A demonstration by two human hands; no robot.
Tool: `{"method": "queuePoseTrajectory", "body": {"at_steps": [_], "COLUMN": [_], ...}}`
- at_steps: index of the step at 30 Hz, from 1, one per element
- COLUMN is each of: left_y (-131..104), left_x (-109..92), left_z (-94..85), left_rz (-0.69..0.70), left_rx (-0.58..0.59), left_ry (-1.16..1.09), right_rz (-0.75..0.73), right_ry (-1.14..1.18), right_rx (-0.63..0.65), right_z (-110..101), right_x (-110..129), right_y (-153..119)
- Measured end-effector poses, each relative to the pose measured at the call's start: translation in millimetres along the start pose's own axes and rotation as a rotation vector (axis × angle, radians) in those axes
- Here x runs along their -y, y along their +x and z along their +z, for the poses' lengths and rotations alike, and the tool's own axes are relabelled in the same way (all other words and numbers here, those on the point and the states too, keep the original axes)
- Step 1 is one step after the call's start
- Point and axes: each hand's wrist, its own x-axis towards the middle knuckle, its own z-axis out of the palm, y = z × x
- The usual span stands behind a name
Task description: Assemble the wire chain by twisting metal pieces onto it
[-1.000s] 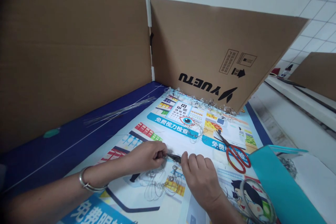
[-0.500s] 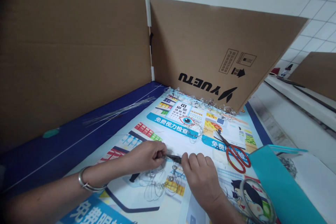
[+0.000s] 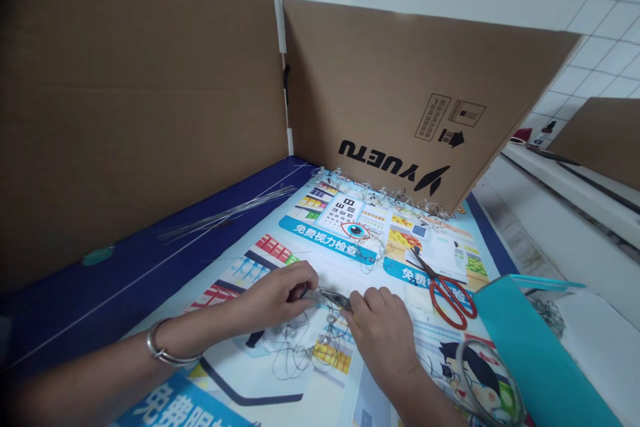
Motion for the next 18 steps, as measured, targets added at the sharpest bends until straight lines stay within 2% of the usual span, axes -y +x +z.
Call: {"method": "queuePoseTrajectory", "body": {"at_steps": [9, 18], "left_y": [-1.5, -0.9], "left_x": [2.5, -3.8], "left_z": [1.4, -0.1], "left_rz": [0.089, 0.054], "left_rx": [0.0, 0.039], "left_ry": [-0.001, 0.044], "right_rz": [-0.022, -0.012], "right_ry": [-0.039, -0.033], "right_rx": [-0.015, -0.007], "right_z": [-0.8, -2.1], "right_x": [0.6, 2.2], "right_y": [-1.3, -4.0]}}
